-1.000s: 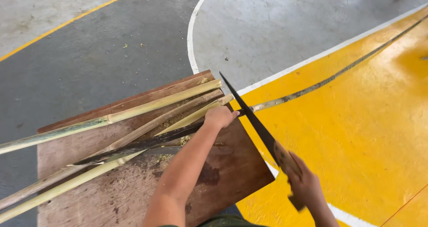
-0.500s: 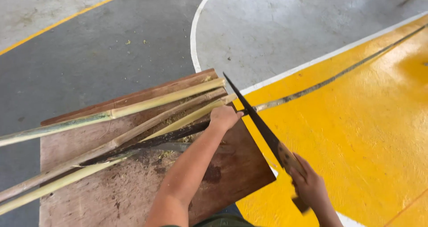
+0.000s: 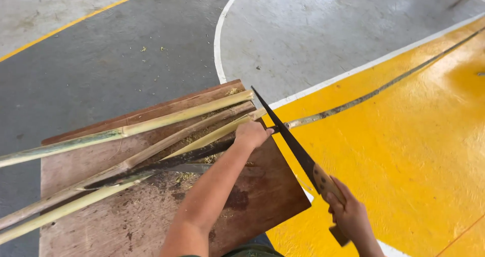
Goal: The recorder uses a hand saw and knife to split and trim bamboo stalks on a wooden table.
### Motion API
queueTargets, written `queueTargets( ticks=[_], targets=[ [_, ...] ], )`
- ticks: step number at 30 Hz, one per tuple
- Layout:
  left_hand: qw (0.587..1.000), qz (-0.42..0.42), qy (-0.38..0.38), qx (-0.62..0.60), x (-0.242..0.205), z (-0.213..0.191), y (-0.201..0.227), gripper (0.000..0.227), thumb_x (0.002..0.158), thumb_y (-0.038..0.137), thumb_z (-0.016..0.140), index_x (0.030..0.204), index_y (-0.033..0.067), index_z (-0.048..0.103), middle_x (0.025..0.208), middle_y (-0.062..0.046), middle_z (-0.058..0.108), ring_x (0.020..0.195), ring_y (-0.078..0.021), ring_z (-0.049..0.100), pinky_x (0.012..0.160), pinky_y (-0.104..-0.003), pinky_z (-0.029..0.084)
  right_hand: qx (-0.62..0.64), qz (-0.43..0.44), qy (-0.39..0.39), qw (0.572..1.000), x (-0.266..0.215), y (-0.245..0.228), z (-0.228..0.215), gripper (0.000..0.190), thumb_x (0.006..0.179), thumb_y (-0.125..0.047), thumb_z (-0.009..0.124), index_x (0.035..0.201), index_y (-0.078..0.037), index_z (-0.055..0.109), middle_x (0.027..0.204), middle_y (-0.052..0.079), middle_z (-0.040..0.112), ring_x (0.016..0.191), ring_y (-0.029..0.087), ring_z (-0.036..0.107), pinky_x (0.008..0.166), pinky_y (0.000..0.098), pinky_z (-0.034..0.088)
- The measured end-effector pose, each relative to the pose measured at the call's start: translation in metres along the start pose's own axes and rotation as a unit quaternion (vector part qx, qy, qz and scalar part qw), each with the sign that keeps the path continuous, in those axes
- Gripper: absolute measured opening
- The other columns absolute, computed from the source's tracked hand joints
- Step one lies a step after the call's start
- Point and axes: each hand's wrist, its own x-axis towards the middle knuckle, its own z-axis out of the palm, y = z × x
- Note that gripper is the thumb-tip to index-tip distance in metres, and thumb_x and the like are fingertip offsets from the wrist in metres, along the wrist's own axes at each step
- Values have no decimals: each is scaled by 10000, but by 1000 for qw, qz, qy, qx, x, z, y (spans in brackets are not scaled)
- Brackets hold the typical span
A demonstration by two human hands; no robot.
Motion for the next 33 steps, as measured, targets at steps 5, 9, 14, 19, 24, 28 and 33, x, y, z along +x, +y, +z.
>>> queueTargets(
  ticks=[5,9,14,19,24,28,33],
  targets=[
    [999,31,22,35,6,32,-7,648,1001,624,486,976,46,777,1008,-154,757,985,-337,726,843,-463,577,15,-45,20,999,26,-11,42,492,937,-245,667,1422,-193,603,766,114,730,564,178,639,563,352,552],
    [998,42,49,23,9,17,-7,614,994,595,495,988,54,785,1028,-156,764,1005,-338,719,871,-470,559,34,-106,25,993,57,-17,50,510,918,-227,667,1418,-176,580,824,76,739,587,148,659,570,330,560],
    [1000,21,1,11,7,3,-1,663,991,628,487,989,35,784,1042,-157,759,1016,-331,717,861,-465,569,16,-36,4,999,13,6,6,523,923,-208,652,1443,-203,600,776,157,734,553,206,617,548,374,547],
    [1000,27,11,12,5,29,-10,647,991,622,497,958,39,776,1007,-175,743,972,-362,714,815,-474,571,-52,-251,84,963,38,12,49,446,976,-216,686,1402,-108,613,978,138,728,800,125,659,672,338,550],
    [999,16,38,29,1,10,-7,642,998,624,495,958,55,789,996,-161,768,981,-332,734,839,-445,578,-2,-62,14,998,25,-10,23,488,921,-236,663,1404,-181,618,789,128,749,605,178,679,588,358,563],
    [998,24,60,10,19,23,-10,639,961,632,522,915,50,784,950,-146,760,943,-317,729,795,-464,572,2,-19,-6,1000,3,6,-4,512,902,-217,658,1411,-196,612,785,142,752,588,202,657,543,391,549],
    [996,46,61,43,10,38,-6,612,1004,603,501,942,64,783,992,-157,777,980,-327,746,835,-450,585,40,-66,12,997,41,-33,51,499,939,-225,633,1433,-181,579,750,100,687,587,171,631,566,350,546]
  ],
)
